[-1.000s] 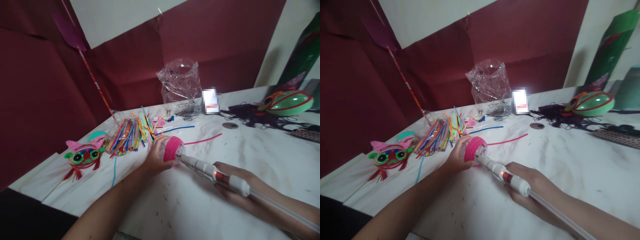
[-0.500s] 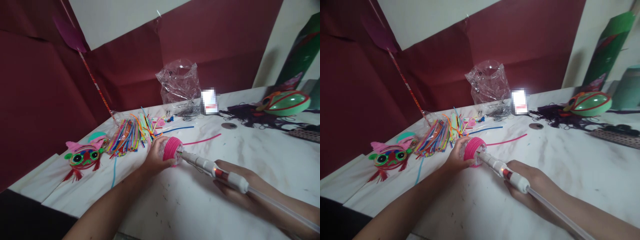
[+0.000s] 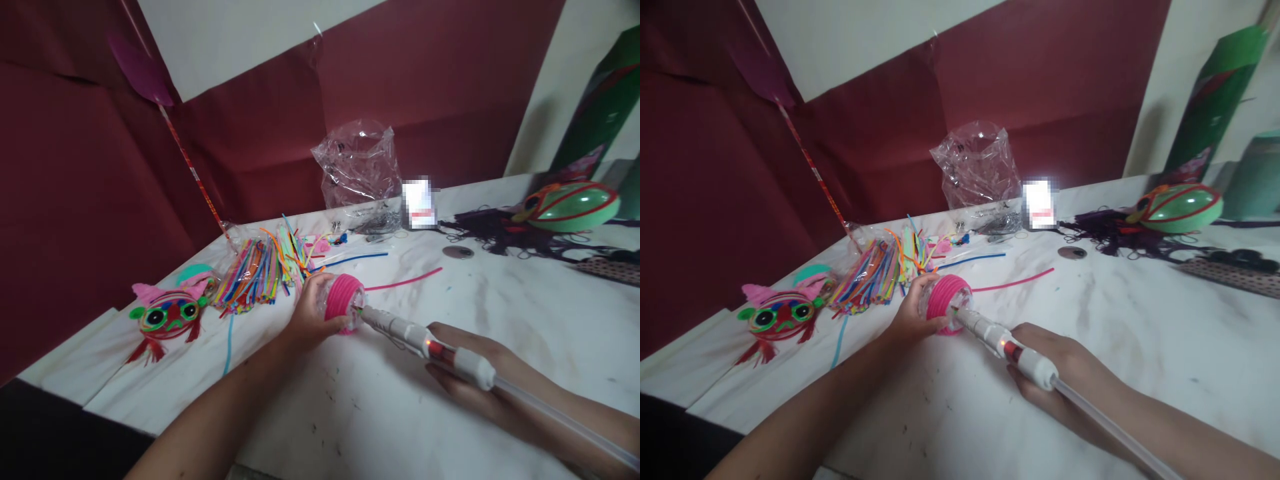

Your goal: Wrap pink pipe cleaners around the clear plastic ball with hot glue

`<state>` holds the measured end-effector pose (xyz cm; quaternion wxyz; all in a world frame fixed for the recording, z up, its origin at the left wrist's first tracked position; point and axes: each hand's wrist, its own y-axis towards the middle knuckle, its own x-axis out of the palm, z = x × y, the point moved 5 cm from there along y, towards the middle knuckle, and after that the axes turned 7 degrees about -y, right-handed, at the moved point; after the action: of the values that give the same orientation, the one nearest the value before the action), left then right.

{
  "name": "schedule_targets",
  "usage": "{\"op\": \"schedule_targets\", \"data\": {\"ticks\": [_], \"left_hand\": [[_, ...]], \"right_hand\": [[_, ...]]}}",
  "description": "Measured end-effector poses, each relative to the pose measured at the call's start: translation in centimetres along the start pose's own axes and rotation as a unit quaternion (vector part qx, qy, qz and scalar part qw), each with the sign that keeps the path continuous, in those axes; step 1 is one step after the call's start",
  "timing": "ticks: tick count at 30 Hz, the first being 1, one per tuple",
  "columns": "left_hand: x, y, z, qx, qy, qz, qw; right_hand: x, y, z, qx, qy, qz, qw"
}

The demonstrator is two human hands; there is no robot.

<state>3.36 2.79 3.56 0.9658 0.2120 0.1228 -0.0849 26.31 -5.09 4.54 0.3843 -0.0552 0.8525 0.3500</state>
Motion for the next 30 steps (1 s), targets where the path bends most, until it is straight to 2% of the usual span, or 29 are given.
{"op": "schedule_targets", "data": {"ticks": [6, 9, 12, 18, 23, 30], "left_hand": [[-0.3, 0.1, -0.1, 0.013, 0.039, 0.011, 0.999], [-0.3, 0.2, -0.1, 0.033, 0.056, 0.005, 0.998], [-0.3, 0.2, -0.2, 0.035, 0.054, 0.000, 0.998], [-0.3, 0.2, 0.0, 0.044, 0.065, -0.005, 0.997], [-0.2, 0.2, 0.0, 0.058, 0.072, -0.012, 0.996], [-0.2, 0.2, -0.1, 0.055, 0.069, -0.015, 0.996]], "right_hand": [[0.1, 0.0, -0.4, -0.020, -0.008, -0.002, 1.000], [-0.1, -0.1, 0.2, 0.004, -0.004, 0.015, 1.000], [-0.1, -0.1, 0.6, 0.031, 0.014, 0.001, 0.999], [-0.2, 0.0, 0.4, 0.027, 0.045, -0.021, 0.998], [0.2, -0.4, 1.6, 0.095, 0.072, -0.036, 0.992], [0.6, -0.6, 2.0, 0.094, 0.114, -0.045, 0.988]]}}
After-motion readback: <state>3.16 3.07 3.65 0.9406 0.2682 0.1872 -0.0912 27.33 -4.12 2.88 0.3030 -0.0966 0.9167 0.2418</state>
